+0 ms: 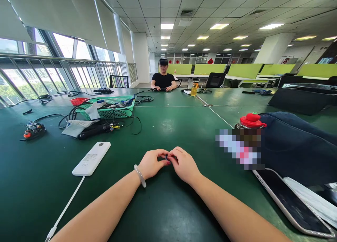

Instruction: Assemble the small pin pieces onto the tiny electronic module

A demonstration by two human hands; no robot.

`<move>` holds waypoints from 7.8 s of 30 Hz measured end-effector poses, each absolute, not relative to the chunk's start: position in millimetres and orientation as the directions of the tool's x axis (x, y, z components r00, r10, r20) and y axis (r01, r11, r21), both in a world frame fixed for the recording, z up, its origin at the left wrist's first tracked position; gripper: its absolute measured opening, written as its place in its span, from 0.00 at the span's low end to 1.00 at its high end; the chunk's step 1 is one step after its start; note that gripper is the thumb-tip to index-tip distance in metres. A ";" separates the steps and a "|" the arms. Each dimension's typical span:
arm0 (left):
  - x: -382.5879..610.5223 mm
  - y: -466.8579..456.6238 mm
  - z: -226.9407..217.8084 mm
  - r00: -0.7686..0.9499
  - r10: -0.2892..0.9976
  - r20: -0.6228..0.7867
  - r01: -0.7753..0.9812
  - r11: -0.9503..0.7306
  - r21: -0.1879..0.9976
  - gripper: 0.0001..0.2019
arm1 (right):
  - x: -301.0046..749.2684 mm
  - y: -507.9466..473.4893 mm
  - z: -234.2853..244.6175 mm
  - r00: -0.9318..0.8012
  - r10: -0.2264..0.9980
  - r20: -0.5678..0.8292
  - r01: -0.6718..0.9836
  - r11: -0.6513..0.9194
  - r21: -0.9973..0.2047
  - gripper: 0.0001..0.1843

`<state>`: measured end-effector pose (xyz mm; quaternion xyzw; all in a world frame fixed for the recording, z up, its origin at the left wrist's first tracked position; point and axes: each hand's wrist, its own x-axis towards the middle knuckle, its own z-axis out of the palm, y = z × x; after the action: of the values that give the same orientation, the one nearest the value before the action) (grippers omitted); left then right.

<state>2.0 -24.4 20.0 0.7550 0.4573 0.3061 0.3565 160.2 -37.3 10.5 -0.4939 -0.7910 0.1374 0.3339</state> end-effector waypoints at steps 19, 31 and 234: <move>0.6 -19.8 16.4 0.434 0.895 0.100 0.277 -0.238 0.931 0.13 | 156.6 -38.3 10.3 -0.178 0.896 0.406 0.534 0.435 -0.725 0.06; -0.1 -18.8 15.5 0.454 0.884 0.106 0.231 -0.232 0.945 0.13 | 156.9 -43.1 13.1 -0.204 0.866 0.456 0.619 0.475 -0.625 0.06; -54.3 10.8 22.9 -0.004 0.993 0.119 0.828 -0.064 0.557 0.11 | 154.8 -43.7 10.9 -0.305 0.857 0.415 0.892 0.410 -0.191 0.17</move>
<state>-54.3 10.8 22.9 0.6859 0.6635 0.2480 0.1664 154.8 -43.7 10.9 -0.5419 -0.8069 -0.0376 0.2320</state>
